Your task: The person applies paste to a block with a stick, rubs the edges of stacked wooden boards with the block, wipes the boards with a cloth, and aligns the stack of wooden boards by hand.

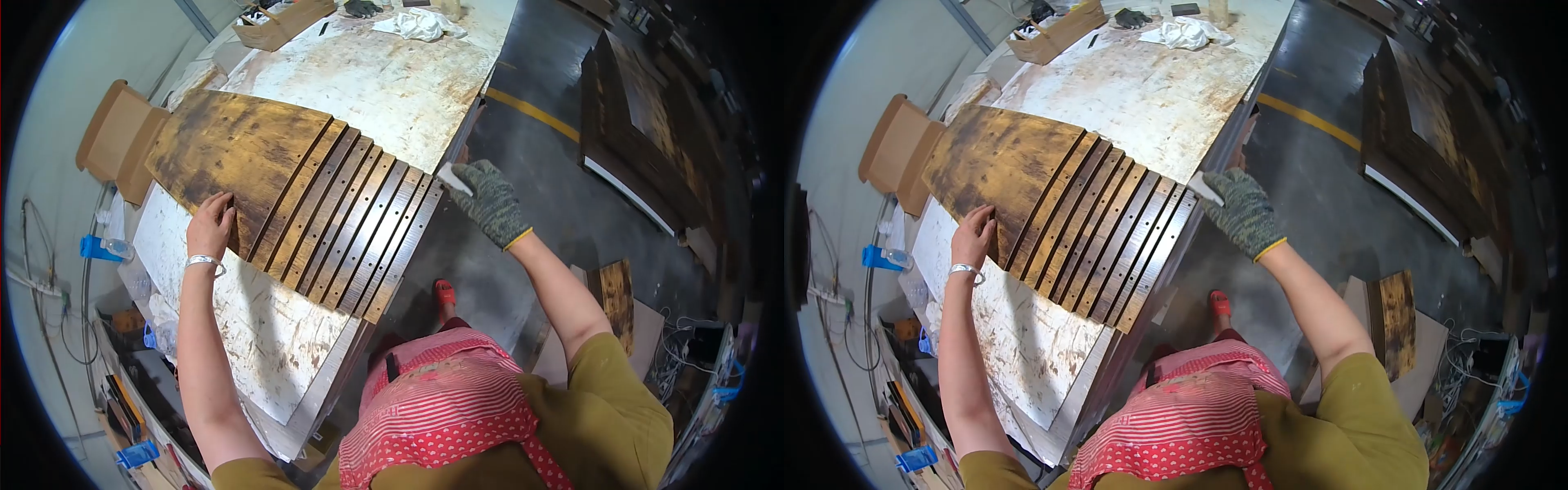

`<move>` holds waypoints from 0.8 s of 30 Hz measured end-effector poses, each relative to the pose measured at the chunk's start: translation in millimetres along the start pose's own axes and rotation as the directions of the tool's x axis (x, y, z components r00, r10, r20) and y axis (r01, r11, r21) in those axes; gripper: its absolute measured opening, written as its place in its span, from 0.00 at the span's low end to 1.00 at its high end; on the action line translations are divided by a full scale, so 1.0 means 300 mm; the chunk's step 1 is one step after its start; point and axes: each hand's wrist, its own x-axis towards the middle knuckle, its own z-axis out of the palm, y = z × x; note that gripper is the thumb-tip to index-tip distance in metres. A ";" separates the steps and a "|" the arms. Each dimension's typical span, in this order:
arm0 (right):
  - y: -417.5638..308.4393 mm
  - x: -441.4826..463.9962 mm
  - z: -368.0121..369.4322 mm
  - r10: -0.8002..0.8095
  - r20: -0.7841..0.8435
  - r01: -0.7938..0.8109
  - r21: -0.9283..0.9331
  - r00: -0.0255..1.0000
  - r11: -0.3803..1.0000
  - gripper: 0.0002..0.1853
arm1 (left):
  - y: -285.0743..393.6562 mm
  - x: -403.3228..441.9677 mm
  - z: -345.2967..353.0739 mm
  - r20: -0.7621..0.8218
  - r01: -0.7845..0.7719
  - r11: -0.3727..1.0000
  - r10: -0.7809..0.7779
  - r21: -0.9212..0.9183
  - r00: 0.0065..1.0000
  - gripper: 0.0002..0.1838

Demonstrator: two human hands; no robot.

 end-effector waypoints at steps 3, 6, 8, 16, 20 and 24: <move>0.038 0.038 0.040 -0.049 -0.020 0.045 -0.175 0.999 0.983 0.22 | -0.002 -0.002 0.005 -0.012 -0.002 1.000 0.002 0.017 1.000 0.17; 0.025 0.024 0.073 -0.180 -0.002 0.175 -0.218 0.984 0.960 0.18 | 0.006 -0.009 0.006 -0.021 0.012 1.000 -0.012 0.023 1.000 0.17; -0.018 -0.028 0.111 -0.251 0.082 0.264 -0.263 0.964 0.928 0.16 | 0.014 -0.013 0.007 -0.028 0.022 0.999 -0.021 0.031 0.999 0.17; -0.381 -0.322 0.231 -0.558 0.210 0.434 0.436 0.803 0.788 0.11 | 0.030 -0.020 0.003 -0.029 0.039 0.999 -0.038 0.009 0.999 0.18; -0.256 -0.070 0.044 -0.354 0.199 0.339 0.104 0.914 0.935 0.13 | 0.020 -0.019 0.005 -0.026 0.032 0.999 -0.032 0.000 0.999 0.18; -0.037 0.105 0.040 -0.114 0.012 0.113 0.038 0.993 0.993 0.19 | 0.015 -0.018 0.010 -0.037 0.017 1.000 -0.017 -0.009 0.999 0.18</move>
